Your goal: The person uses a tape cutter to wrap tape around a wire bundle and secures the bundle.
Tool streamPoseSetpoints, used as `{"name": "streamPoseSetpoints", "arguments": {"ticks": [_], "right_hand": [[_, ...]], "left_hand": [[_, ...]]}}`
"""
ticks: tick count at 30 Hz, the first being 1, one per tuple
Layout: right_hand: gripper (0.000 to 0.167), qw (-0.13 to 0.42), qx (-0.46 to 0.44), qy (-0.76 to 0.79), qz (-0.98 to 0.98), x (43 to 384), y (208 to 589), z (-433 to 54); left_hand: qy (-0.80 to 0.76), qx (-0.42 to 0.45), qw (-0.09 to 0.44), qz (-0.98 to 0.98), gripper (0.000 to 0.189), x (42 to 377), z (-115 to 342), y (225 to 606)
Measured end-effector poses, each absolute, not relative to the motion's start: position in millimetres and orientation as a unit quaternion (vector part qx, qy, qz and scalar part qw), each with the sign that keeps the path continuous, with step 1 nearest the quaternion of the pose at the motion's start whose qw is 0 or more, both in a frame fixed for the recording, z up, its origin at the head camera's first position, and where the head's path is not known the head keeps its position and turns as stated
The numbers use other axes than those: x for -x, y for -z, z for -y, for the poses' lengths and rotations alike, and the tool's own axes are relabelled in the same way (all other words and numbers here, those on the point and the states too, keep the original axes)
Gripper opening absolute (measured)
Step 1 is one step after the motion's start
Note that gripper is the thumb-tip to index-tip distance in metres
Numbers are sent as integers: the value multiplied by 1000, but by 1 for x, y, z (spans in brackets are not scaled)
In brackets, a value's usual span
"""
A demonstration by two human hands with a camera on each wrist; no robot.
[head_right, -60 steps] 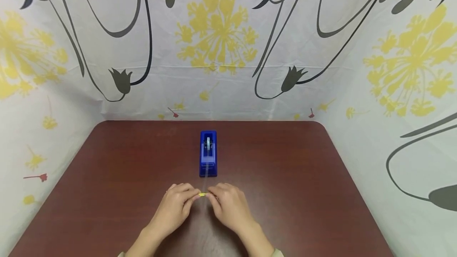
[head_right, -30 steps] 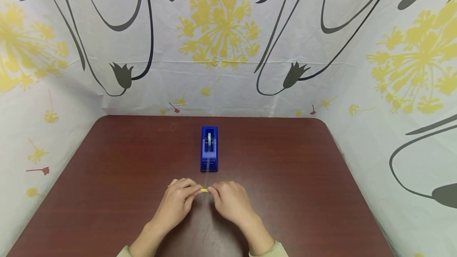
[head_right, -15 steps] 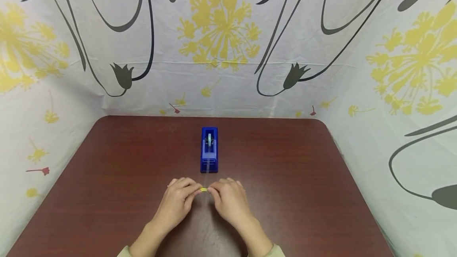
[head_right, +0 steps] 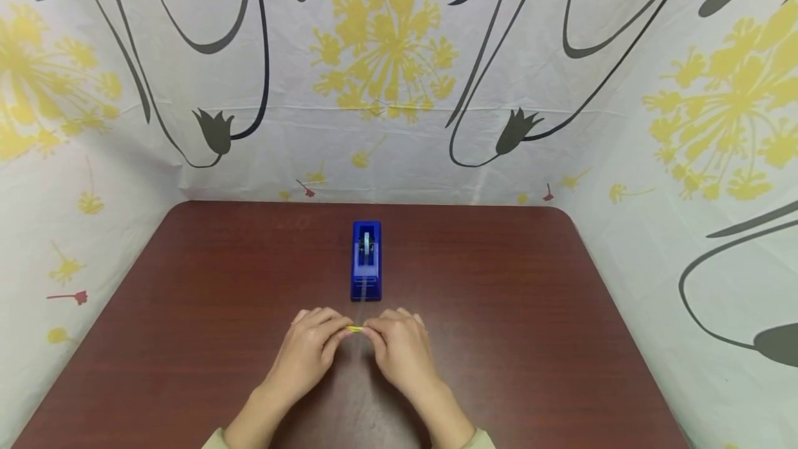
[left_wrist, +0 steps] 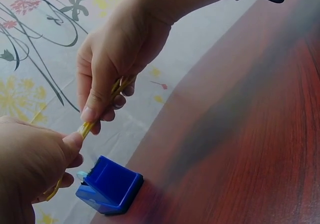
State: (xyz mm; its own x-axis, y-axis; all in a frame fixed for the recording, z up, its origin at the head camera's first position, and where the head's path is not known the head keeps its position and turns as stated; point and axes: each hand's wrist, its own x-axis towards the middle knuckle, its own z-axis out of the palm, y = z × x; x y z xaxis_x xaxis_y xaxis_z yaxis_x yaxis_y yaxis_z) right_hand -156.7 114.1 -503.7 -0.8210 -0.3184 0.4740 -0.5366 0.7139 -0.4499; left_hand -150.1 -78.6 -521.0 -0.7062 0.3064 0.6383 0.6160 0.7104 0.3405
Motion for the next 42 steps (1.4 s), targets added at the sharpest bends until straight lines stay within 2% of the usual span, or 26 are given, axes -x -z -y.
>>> {"name": "streamPoseSetpoints", "arguments": {"ticks": [9, 21, 31, 37, 42], "right_hand": [[10, 204, -247, -294, 900, 156, 505, -115], [8, 249, -298, -261, 883, 159, 508, -118], [5, 216, -291, -254, 897, 158, 506, -117], [6, 187, -287, -237, 909, 158, 504, -117], [8, 190, -287, -234, 909, 158, 505, -118]], "left_hand": [[259, 260, 269, 891, 8, 149, 79, 516], [243, 199, 198, 928, 13, 147, 74, 507], [319, 158, 198, 913, 3, 147, 71, 509], [335, 163, 213, 903, 4, 148, 71, 513], [325, 174, 219, 903, 4, 149, 72, 516]]}}
